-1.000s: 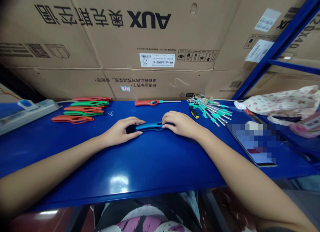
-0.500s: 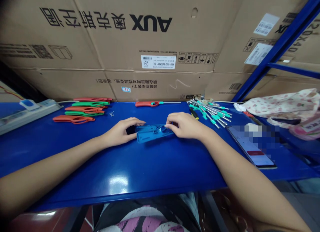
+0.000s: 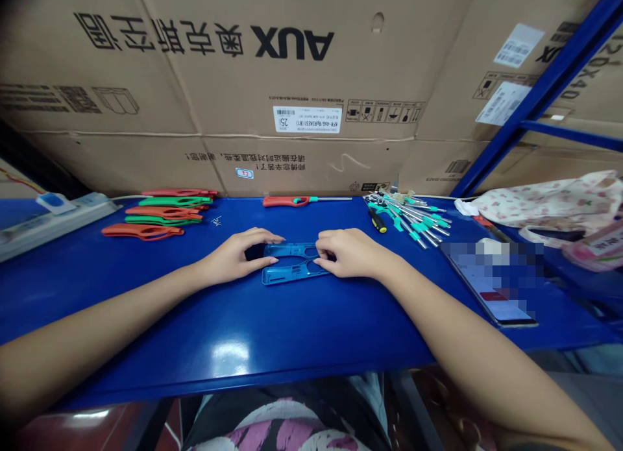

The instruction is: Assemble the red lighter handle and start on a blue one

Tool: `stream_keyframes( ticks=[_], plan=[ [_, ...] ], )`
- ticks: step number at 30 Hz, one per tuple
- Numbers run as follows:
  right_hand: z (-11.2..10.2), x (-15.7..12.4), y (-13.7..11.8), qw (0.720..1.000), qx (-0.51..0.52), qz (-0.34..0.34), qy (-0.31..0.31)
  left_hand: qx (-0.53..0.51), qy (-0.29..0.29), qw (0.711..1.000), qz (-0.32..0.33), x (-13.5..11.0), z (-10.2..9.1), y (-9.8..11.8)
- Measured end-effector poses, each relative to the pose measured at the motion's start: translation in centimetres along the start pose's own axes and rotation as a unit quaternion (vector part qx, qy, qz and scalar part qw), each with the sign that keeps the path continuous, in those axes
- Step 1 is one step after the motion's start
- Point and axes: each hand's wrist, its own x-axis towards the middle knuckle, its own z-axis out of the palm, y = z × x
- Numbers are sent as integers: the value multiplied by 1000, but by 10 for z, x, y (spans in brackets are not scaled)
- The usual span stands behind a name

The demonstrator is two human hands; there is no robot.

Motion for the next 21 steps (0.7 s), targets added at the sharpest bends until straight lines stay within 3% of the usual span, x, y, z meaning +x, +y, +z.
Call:
stream_keyframes(
  ticks=[5,21],
  plan=[
    [5,0,2,999,16,-23,34,-11,6,1000,-14,-1,1,1],
    [5,0,-3,994,95,-43,-11,-15,-6,1000,12,0,0,2]
  ],
)
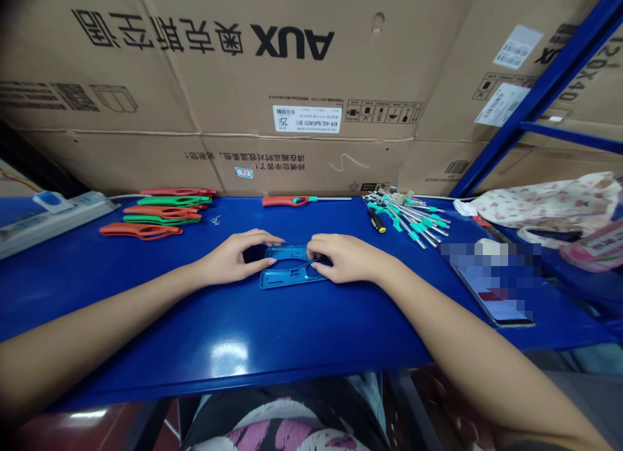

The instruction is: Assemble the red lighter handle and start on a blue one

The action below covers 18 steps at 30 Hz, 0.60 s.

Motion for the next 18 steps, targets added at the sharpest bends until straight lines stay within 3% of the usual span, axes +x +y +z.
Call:
stream_keyframes(
  ticks=[5,11,15,18],
  plan=[
    [0,0,-1,1000,-4,7,-10,14,-5,1000,20,-1,-3,7],
    [-7,-3,2,1000,-15,-3,15,97,-76,990,75,-3,-10,21],
    [-28,-11,17,985,-81,29,149,131,-81,984,88,-4,-8,26],
    [-48,-22,37,935,-167,155,272,143,-69,984,80,-6,-3,30]
  ],
)
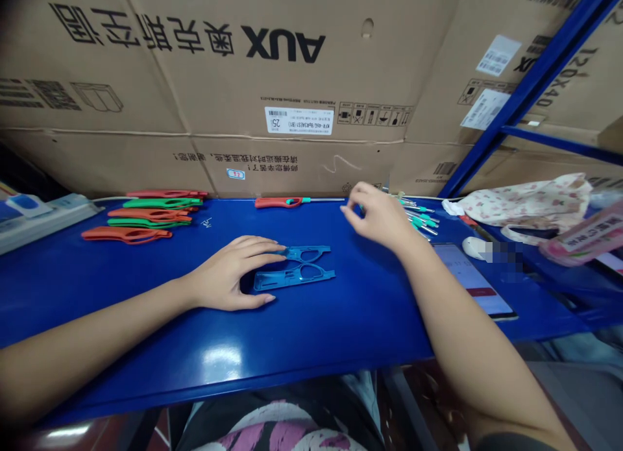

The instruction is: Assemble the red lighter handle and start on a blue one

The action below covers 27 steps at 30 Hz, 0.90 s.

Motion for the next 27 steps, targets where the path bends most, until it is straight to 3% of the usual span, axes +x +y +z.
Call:
stream_keyframes(
  ticks=[3,6,8,14,27],
  plan=[
    [-9,2,28,978,-115,175,16,7,2,1000,2,0,4,7],
    [-9,1,53,936,-165,303,-74,10,-14,1000,4,0,6,13],
    [-4,-1,64,915,-165,345,-126,12,-29,999,5,0,7,15],
    [12,-3,78,903,-164,372,-138,16,-42,999,7,0,6,15],
    [12,-8,97,894,-166,392,-141,28,-22,999,10,1,9,12]
  ],
)
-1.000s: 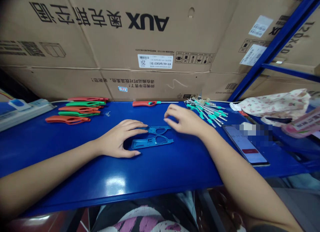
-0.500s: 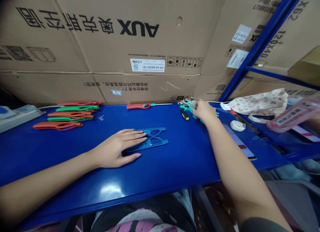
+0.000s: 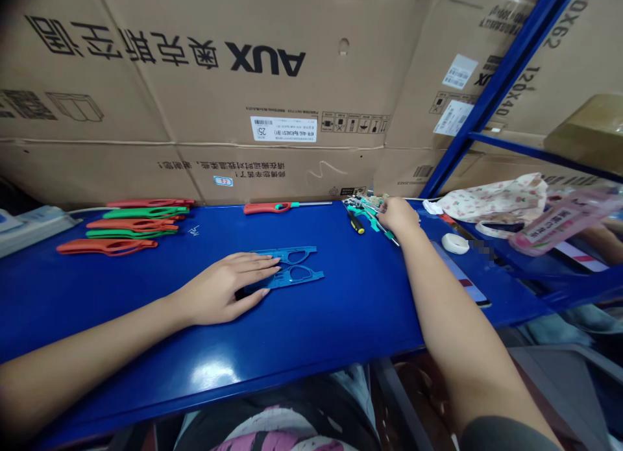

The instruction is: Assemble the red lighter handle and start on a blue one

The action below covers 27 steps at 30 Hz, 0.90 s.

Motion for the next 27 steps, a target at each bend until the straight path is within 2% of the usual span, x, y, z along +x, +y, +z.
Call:
stream_keyframes(
  ticks=[11,22,27],
  plan=[
    [-2,-2,0,999,31,-8,13,0,16,1000,-14,0,-2,-1],
    [-8,-5,-2,995,53,-40,74,-1,15,1000,-12,-2,1,-2],
    [-8,-5,-4,996,43,-54,52,-11,21,1000,-12,-2,1,-2]
  ],
)
